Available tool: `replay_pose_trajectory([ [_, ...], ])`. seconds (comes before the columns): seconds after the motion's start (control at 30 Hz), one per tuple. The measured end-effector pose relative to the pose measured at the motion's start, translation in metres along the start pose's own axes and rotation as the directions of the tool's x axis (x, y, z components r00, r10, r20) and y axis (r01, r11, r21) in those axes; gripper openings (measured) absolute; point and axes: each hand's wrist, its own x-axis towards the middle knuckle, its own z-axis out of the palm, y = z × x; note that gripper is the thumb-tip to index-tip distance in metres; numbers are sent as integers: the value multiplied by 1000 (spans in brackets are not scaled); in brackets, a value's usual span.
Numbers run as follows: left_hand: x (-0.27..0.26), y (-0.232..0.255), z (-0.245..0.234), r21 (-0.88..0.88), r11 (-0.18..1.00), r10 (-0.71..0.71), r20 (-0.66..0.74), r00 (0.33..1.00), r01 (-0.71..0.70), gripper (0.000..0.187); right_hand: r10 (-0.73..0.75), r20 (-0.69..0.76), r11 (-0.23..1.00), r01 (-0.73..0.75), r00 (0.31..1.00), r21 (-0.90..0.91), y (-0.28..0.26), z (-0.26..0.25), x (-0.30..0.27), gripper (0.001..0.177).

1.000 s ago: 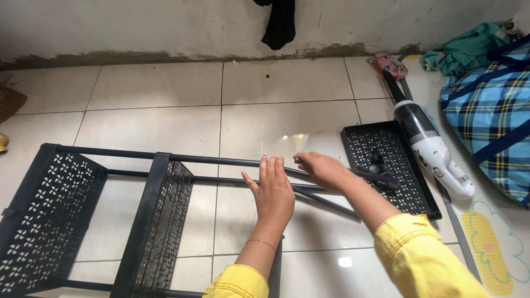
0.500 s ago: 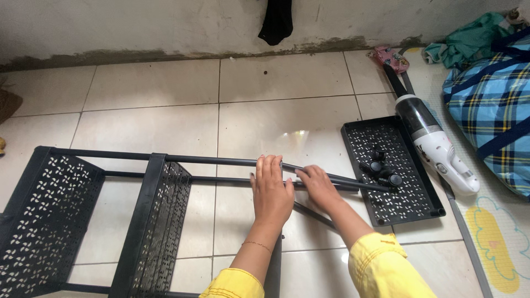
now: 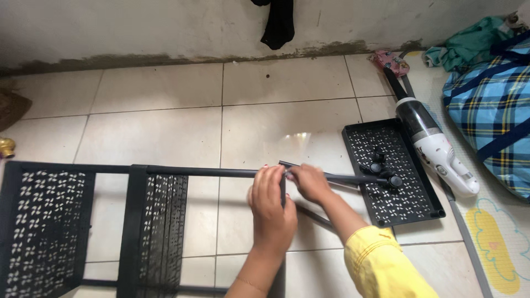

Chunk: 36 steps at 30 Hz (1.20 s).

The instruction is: The person disassembles a black metal shoe rack by removing wheels, side panels, and horizontal rods. The components are placed on the floor as they are detached.

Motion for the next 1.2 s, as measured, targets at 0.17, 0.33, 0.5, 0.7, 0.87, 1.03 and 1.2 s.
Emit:
replay_pose_trajectory([
  [0.17,20,46,-30,216,976,37,-41,998,-27,44,-120,-222,990,101,968,-95,-26,-46,18,18],
  [0.33,60,77,-60,438,892,-284,350,893,112,22,-231,-405,972,189,885,-141,-52,-85,11,19],
  [0.5,73,80,-65,454,890,-320,557,766,42,54,-249,-519,963,151,817,-223,-77,-102,-25,17],
  [0.7,61,54,-41,430,903,-210,438,874,1,90,-324,-581,934,157,747,-320,-104,-121,-50,23],
  [0.87,54,37,-27,365,931,-132,343,930,-3,73,-357,-493,918,201,793,-342,-110,-133,-53,24],
  [1.03,50,32,-26,389,921,-95,317,944,-38,67,-524,-451,851,427,722,-305,-102,-133,-43,35],
  [1.2,52,35,-27,379,925,-144,320,937,13,68,-469,-252,858,370,846,-355,-96,-142,-31,27],
])
